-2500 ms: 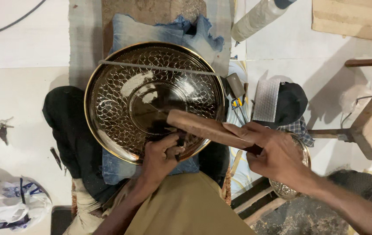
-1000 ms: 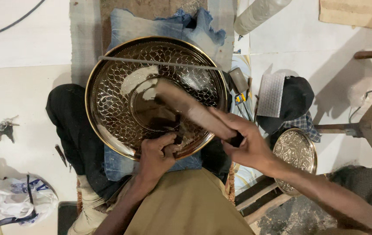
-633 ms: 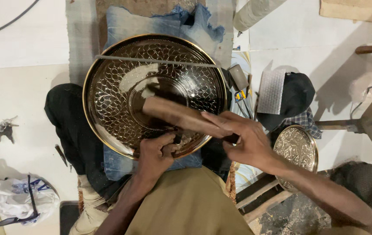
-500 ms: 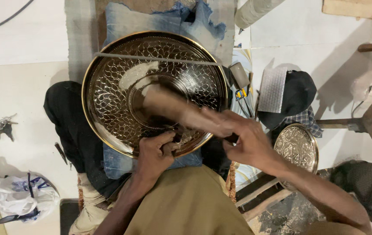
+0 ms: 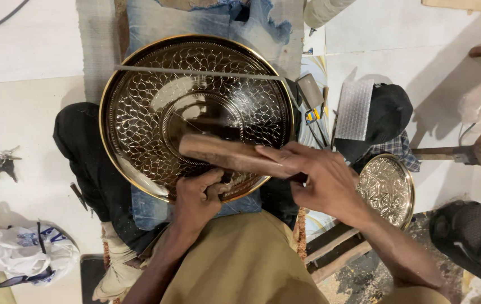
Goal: The person holds a large round metal tray on their lap and repeatedly strikes it with a wooden mallet to create or refine a textured pattern. The tray is rotated occasionally to access different areas.
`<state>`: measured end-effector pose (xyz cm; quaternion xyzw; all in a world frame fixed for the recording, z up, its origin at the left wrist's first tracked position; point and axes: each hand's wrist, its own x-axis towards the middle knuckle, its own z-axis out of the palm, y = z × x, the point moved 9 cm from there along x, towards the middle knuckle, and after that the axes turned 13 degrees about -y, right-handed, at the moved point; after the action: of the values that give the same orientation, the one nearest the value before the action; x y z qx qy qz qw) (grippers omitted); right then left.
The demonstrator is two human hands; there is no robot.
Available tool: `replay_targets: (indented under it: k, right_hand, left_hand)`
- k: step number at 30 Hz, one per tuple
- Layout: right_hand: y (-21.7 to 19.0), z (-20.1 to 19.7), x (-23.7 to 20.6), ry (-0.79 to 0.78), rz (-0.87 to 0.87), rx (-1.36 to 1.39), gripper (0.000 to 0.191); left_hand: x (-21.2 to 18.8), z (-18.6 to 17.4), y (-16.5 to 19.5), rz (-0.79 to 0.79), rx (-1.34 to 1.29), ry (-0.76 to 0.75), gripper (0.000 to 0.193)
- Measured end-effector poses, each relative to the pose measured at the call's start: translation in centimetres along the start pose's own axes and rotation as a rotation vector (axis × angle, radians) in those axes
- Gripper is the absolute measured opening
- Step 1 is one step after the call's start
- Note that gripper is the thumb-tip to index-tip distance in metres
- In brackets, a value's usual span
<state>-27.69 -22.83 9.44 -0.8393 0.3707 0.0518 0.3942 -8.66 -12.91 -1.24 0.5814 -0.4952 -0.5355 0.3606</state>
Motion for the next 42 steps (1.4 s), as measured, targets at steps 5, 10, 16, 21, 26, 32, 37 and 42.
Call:
replay_targets:
  k: [5,10,16,21,26,32,37,42]
  right_hand:
    - [0.3,0.3,0.0,0.005,0.018,0.2,0.088]
    - [-1.1,-1.3,0.1,0.202,-0.149,0.422,0.09]
    - [-0.5,-0.7,-0.1,0.14,0.004,0.355,0.087]
    - [-0.5,-0.6,0.3,0.122,-0.042,0.246,0.09]
    - [0.1,0.1,-0.1,0.004,-0.024,0.079,0.095]
    - [1.1,2.1,-0.3,-0.003,-0.023,0.071,0.095]
    - [1.3,1.8,-0.8,0.048,-0.05,0.004,0.097]
    - [2.0,1.3,-1.0,0.08,0.003,0.253,0.091]
  left_hand:
    - [0.1,0.7,-0.6,-0.045,-0.011,-0.087,0.048]
    - [0.1,0.1,-0.3,-0.006,-0.059,-0.031,0.044]
    - [0.2,0.2,0.0,0.023,-0.072,-0.09,0.045]
    - [0.3,0.1,-0.5,-0.036,0.015,-0.029,0.038]
    - [0.5,0.2,-0.1,0.027,0.009,-0.029,0.038]
    - [0.4,0.3,-1.3,-0.089,0.083,-0.077,0.035]
    - [0.3,0.4,-0.9,0.012,-0.051,-0.07,0.043]
    - [0.5,0.1,-1.2,-0.026,-0.069,-0.092,0.042]
